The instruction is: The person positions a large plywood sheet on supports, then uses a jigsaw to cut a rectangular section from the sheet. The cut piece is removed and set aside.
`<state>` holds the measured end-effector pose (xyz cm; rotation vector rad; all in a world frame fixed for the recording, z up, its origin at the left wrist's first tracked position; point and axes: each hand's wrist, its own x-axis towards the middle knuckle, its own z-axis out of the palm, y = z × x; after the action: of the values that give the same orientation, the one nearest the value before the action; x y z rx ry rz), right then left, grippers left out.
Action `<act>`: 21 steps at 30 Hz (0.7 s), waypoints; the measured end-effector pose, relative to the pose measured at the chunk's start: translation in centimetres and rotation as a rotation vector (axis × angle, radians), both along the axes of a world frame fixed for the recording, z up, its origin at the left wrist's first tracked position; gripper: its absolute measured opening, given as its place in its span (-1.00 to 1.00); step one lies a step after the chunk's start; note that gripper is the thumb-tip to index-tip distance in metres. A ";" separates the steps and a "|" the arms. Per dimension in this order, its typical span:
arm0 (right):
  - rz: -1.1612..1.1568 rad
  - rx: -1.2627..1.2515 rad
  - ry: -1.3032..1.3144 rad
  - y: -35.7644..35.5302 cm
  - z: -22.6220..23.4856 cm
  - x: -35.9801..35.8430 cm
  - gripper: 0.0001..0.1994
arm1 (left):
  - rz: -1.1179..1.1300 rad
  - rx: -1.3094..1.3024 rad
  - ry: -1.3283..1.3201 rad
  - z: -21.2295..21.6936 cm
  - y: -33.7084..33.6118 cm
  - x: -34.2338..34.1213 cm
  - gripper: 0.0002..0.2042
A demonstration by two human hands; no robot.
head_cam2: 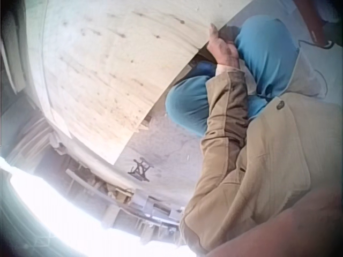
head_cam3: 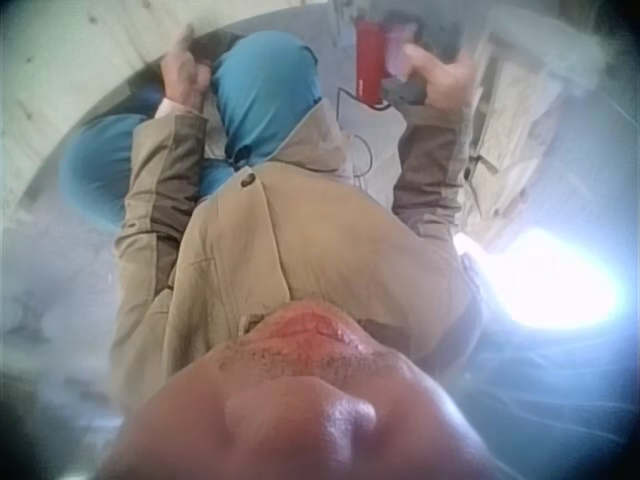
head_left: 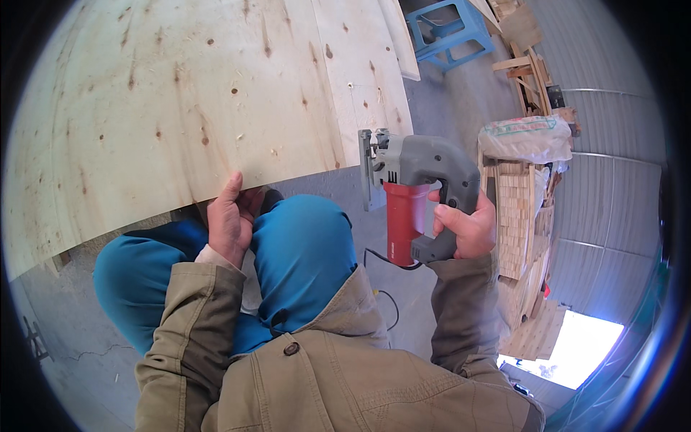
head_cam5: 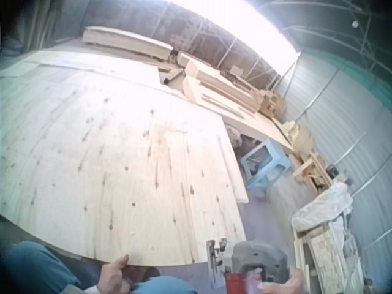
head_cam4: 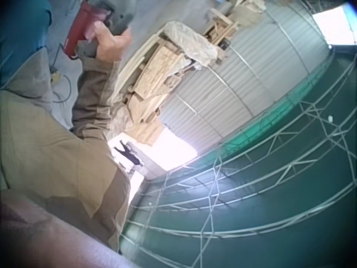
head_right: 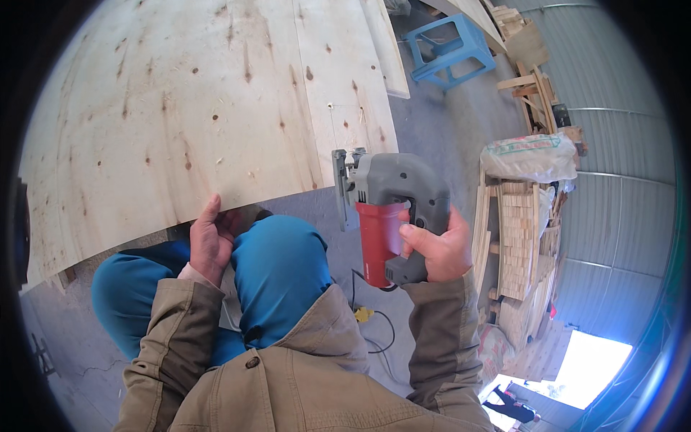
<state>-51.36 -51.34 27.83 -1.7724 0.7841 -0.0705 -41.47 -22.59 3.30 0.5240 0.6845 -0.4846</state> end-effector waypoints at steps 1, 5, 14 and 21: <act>0.023 0.012 -0.027 0.0 -0.1 -0.1 -0.67 | -0.008 0.018 0.002 0.0 -0.1 0.0 -0.73; 0.013 0.006 -0.049 0.0 -0.5 -0.6 -0.66 | -0.018 0.030 0.000 0.0 -0.2 0.1 -0.72; 0.022 -0.002 -0.050 -0.3 -1.2 -0.6 -0.67 | -0.012 0.034 -0.002 0.2 -0.3 0.0 -0.72; 0.066 -0.043 0.035 0.0 -2.7 1.1 -0.70 | -0.036 0.063 0.008 0.1 -0.7 0.1 -0.69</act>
<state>-50.29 -51.30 25.11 -1.8431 0.7537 -0.0127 -41.37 -23.26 3.37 0.5946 0.7007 -0.5007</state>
